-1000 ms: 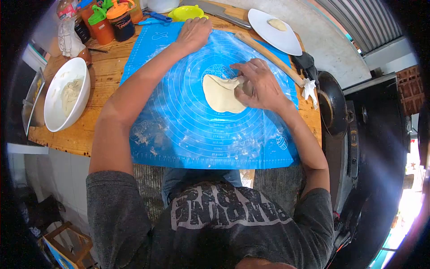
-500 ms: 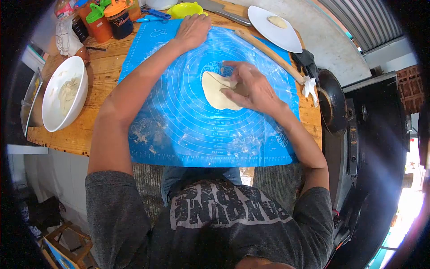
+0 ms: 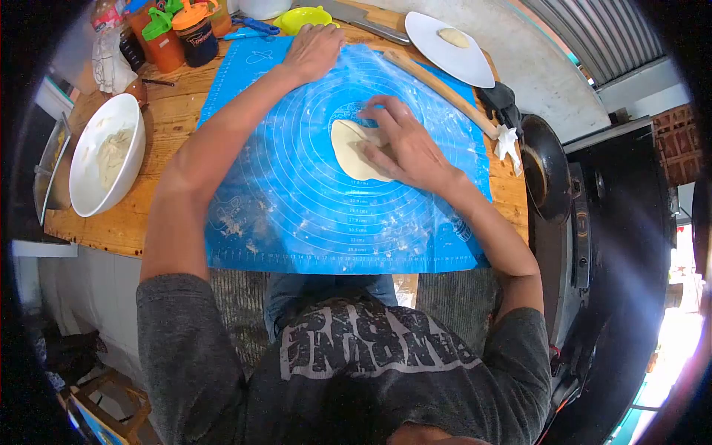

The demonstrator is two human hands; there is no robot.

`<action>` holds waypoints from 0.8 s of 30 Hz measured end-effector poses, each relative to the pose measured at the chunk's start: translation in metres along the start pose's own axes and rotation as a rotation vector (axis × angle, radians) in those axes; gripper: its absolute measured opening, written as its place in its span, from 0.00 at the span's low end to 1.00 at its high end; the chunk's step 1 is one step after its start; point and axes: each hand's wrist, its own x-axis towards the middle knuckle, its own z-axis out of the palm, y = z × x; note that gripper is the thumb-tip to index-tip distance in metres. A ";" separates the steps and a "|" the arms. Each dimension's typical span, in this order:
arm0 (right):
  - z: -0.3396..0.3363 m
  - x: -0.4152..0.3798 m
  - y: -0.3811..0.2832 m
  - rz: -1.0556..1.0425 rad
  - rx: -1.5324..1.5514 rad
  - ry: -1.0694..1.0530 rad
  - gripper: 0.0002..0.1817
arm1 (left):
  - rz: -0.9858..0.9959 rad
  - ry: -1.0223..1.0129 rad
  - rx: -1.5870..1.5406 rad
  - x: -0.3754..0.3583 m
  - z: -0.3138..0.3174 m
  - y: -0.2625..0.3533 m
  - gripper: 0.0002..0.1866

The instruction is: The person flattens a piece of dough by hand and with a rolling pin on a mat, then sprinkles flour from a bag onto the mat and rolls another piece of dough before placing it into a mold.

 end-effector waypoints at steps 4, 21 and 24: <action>0.013 0.010 -0.004 0.008 -0.128 0.011 0.21 | 0.089 0.005 -0.103 -0.018 -0.028 0.014 0.11; 0.015 0.010 -0.012 -0.044 -0.094 -0.043 0.13 | 0.086 -0.295 -0.120 -0.091 -0.066 0.041 0.23; 0.013 0.003 -0.002 -0.120 0.011 -0.029 0.15 | 0.094 -0.289 -0.103 -0.091 -0.066 0.041 0.22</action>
